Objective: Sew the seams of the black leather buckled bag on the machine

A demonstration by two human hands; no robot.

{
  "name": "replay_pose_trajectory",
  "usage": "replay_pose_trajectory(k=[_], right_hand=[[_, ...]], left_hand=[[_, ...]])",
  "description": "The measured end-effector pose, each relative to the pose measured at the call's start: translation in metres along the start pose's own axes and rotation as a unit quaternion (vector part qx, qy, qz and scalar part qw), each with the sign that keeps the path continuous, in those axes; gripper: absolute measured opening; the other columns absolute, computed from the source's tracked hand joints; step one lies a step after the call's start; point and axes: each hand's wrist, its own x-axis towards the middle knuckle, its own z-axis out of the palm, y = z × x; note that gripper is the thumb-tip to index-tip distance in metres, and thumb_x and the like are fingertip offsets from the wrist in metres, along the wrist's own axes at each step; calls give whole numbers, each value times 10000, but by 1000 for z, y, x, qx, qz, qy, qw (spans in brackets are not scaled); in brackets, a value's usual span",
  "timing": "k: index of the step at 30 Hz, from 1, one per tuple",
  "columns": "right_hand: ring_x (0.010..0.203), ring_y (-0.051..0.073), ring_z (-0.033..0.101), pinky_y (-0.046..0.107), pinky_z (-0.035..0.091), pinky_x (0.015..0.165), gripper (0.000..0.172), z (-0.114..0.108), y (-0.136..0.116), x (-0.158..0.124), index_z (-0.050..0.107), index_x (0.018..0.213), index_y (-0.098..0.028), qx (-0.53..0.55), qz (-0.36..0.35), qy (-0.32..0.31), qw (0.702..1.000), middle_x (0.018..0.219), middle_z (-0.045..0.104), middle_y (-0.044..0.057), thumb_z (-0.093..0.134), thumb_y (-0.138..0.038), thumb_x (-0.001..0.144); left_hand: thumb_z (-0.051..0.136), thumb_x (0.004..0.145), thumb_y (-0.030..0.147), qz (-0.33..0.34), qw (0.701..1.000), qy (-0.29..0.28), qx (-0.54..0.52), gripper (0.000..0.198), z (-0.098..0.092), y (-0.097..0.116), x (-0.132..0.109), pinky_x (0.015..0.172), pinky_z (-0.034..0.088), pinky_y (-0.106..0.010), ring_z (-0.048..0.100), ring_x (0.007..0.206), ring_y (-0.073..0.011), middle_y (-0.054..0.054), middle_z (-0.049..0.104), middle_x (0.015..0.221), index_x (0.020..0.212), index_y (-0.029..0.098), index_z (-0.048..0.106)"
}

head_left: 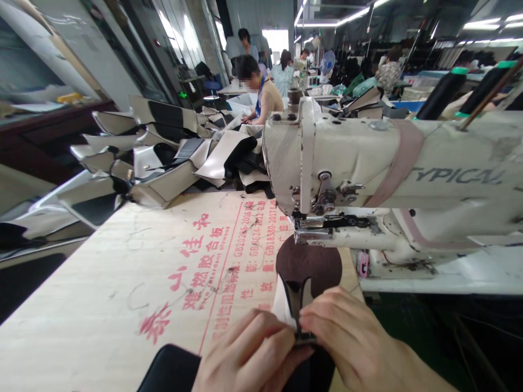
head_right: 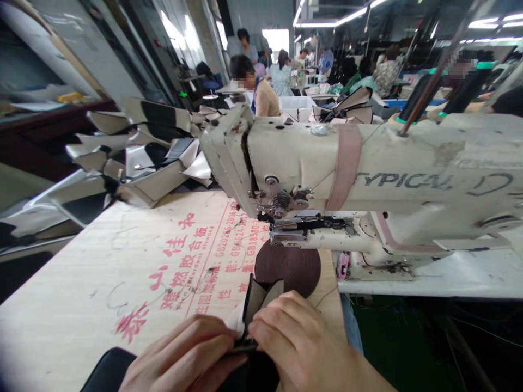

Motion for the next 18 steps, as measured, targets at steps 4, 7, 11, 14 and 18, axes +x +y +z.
replay_pose_trajectory(k=[4,7,11,14,18], right_hand=[[819,173,481,343,427,741,153,-3,10,1,519,915,-106,-10,35,46,998,856,557,83,370,-130,888],[781,169,468,329,419,703,158,-2,17,-3,513,827,-123,-20,57,43,997,807,539,73,376,-158,897],[741,155,468,309,410,670,170,-2,20,-9,517,816,-136,-11,69,33,997,778,541,54,387,-188,911],[772,137,504,273,430,697,98,-1,21,-11,522,887,-155,32,117,52,991,827,550,36,449,-219,900],[950,164,489,307,436,829,175,-5,18,-9,488,1065,-175,15,147,34,988,1018,509,71,435,-212,902]], left_hand=[[493,859,280,-181,977,-75,-89,213,10,-3,28,530,361,-179,476,568,-79,38,516,612,679,169,522],[485,842,349,-269,938,-130,-174,282,21,-9,43,499,305,-185,399,550,-78,52,436,566,633,159,487],[514,799,353,-305,899,-148,-278,292,30,-17,50,478,232,-195,315,532,-71,63,350,546,597,152,450],[533,769,339,-320,881,-155,-311,284,32,-22,50,462,205,-196,292,507,-67,70,328,522,580,156,425],[537,758,351,-337,868,-176,-319,277,36,-29,50,428,179,-191,280,466,-60,76,336,486,590,159,429]])
